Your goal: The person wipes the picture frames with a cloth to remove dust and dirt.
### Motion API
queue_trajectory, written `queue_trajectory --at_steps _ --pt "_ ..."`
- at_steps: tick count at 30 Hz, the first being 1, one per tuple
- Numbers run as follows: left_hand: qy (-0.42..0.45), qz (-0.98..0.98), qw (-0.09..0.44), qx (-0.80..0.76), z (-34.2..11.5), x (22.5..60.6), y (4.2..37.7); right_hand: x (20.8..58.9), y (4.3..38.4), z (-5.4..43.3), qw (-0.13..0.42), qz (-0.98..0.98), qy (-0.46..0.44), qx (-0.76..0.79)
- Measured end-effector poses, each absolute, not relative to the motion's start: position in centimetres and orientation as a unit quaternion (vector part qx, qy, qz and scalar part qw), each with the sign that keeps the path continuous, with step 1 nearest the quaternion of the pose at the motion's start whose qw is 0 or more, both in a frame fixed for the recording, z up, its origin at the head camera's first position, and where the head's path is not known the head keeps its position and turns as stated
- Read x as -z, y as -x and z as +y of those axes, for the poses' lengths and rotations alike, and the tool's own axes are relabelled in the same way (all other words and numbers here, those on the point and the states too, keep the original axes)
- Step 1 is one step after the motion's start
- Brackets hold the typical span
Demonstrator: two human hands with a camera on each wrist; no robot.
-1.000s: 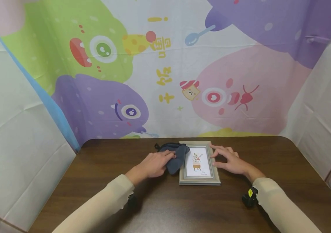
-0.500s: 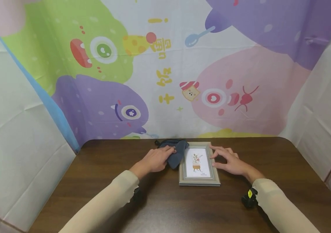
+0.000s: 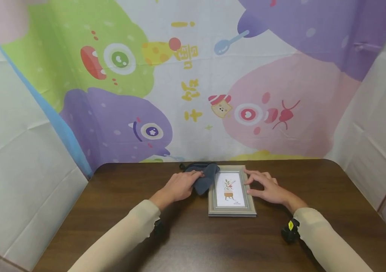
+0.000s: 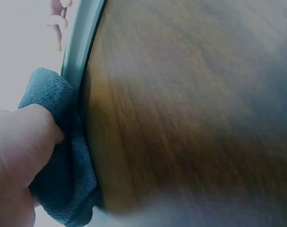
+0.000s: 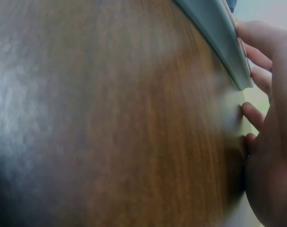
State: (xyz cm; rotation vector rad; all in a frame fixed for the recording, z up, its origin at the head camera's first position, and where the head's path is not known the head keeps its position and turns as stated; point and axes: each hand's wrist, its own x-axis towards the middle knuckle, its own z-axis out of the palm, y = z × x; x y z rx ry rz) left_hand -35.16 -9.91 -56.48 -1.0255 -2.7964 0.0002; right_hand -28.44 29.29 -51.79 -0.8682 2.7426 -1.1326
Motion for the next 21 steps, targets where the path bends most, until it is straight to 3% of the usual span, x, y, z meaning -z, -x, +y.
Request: queue_trajectory --at_steps 10,21 --pt "0.328 -0.936 0.117 0.048 -9.2 47.3 28.5 51.6 28.7 29.2 0.041 0.887 0.274 0.369" --pt "0.354 -0.922 0.141 0.076 -9.7 46.4 26.9 51.7 28.4 29.3 0.043 0.89 0.266 0.367"
